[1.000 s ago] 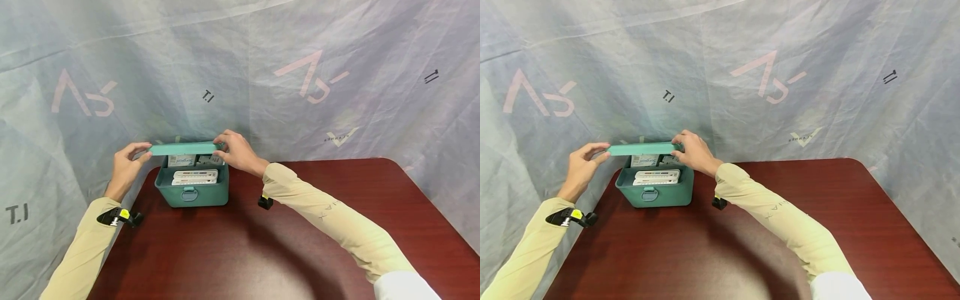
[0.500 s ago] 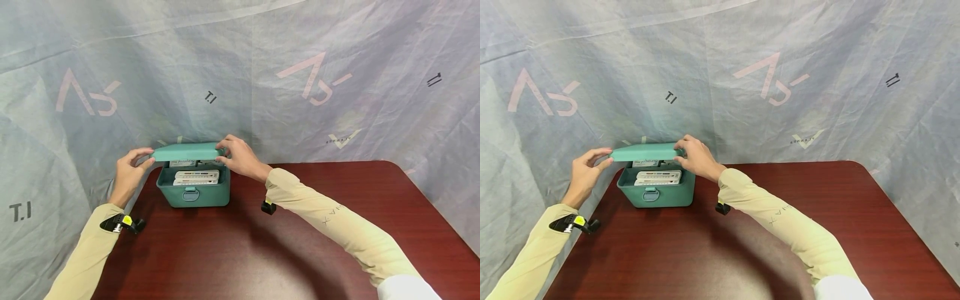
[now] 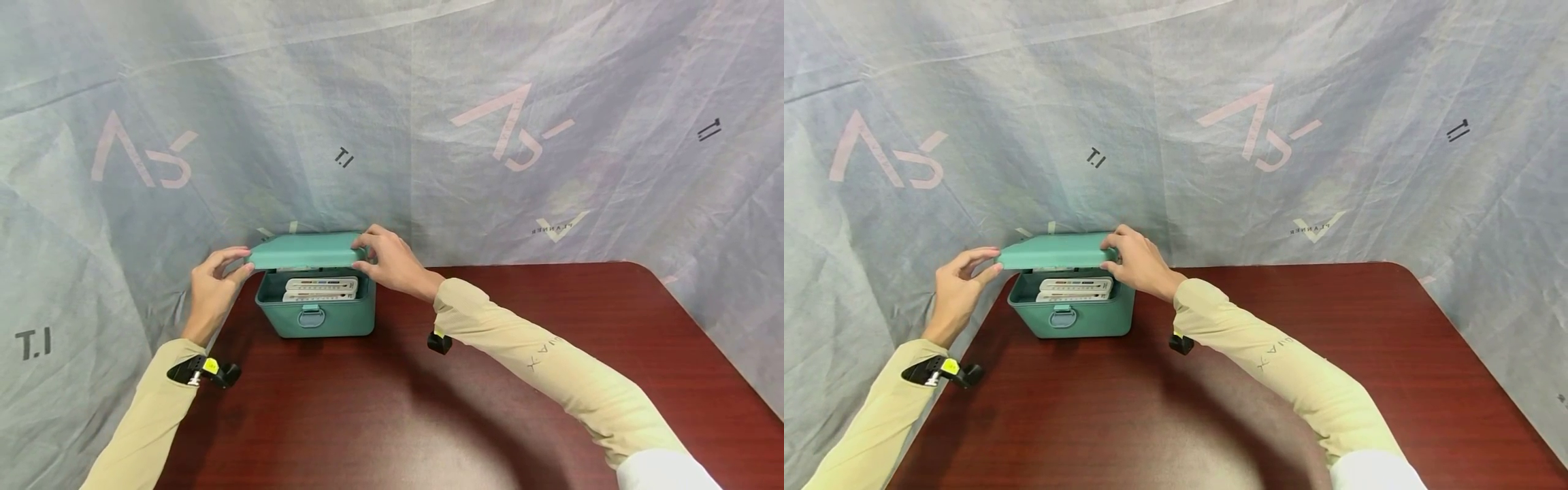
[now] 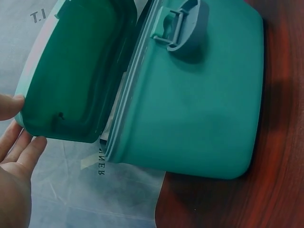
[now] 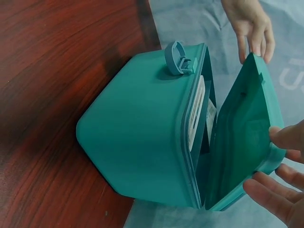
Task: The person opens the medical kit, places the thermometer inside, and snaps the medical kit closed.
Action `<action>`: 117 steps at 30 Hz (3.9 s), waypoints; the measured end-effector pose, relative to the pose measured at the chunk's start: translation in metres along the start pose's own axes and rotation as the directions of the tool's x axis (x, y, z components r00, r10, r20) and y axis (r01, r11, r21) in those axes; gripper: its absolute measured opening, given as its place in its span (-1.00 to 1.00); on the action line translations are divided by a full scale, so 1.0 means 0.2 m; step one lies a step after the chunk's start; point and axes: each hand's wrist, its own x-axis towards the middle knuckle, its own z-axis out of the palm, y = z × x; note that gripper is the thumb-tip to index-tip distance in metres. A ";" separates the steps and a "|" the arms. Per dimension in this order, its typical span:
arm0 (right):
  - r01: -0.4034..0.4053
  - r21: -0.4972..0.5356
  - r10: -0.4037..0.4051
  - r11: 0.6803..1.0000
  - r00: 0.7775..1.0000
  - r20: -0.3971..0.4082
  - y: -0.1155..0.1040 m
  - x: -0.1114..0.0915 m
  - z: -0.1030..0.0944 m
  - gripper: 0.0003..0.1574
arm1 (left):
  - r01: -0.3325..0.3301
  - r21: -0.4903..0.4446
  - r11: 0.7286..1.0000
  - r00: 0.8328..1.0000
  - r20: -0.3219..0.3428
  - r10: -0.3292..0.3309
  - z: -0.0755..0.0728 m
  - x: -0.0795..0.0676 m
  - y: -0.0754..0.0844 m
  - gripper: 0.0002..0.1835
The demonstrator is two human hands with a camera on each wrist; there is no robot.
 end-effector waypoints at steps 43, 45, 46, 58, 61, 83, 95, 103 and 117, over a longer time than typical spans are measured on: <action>0.024 -0.049 -0.022 0.998 0.998 0.054 0.03 -0.04 0.07 -0.61 | -0.009 -0.204 0.979 0.999 -0.041 0.001 0.00 -0.04 -0.13 -0.67; 0.027 -0.047 -0.025 0.999 0.998 0.052 0.03 -0.05 0.07 -0.62 | -0.015 -0.201 0.979 0.999 -0.038 0.007 -0.01 -0.05 -0.16 -0.68; 0.028 -0.048 -0.025 0.998 0.998 0.052 0.03 -0.05 0.07 -0.62 | -0.012 -0.201 0.979 0.999 -0.037 0.005 -0.01 -0.05 -0.17 -0.68; 0.055 -0.050 -0.051 0.997 0.996 0.068 0.04 -0.07 0.10 -0.66 | -0.035 -0.197 0.980 0.999 -0.043 0.027 -0.01 -0.08 -0.26 -0.70; 0.042 -0.043 -0.039 0.998 0.997 0.073 0.04 -0.07 0.10 -0.65 | -0.029 -0.212 0.977 0.999 -0.049 0.019 -0.01 -0.09 -0.26 -0.70; 0.058 -0.073 -0.052 0.996 0.994 0.092 0.05 -0.12 0.15 -0.62 | -0.004 -0.258 0.966 1.000 -0.025 -0.002 -0.02 -0.15 -0.32 -0.67; 0.050 -0.171 -0.026 0.984 0.990 0.140 0.03 -0.11 0.16 -0.64 | 0.003 -0.237 0.971 0.998 -0.065 -0.019 0.02 -0.20 -0.22 -0.72; 0.084 -0.264 -0.052 0.961 0.990 0.129 0.00 -0.12 0.18 -0.67 | 0.132 0.002 0.991 0.964 -0.234 -0.127 0.11 -0.31 -0.17 -0.69; 0.059 -0.242 -0.029 0.968 0.991 0.128 -0.01 -0.12 0.19 -0.66 | 0.224 -0.189 0.956 0.959 -0.132 -0.251 0.25 -0.47 -0.21 -0.66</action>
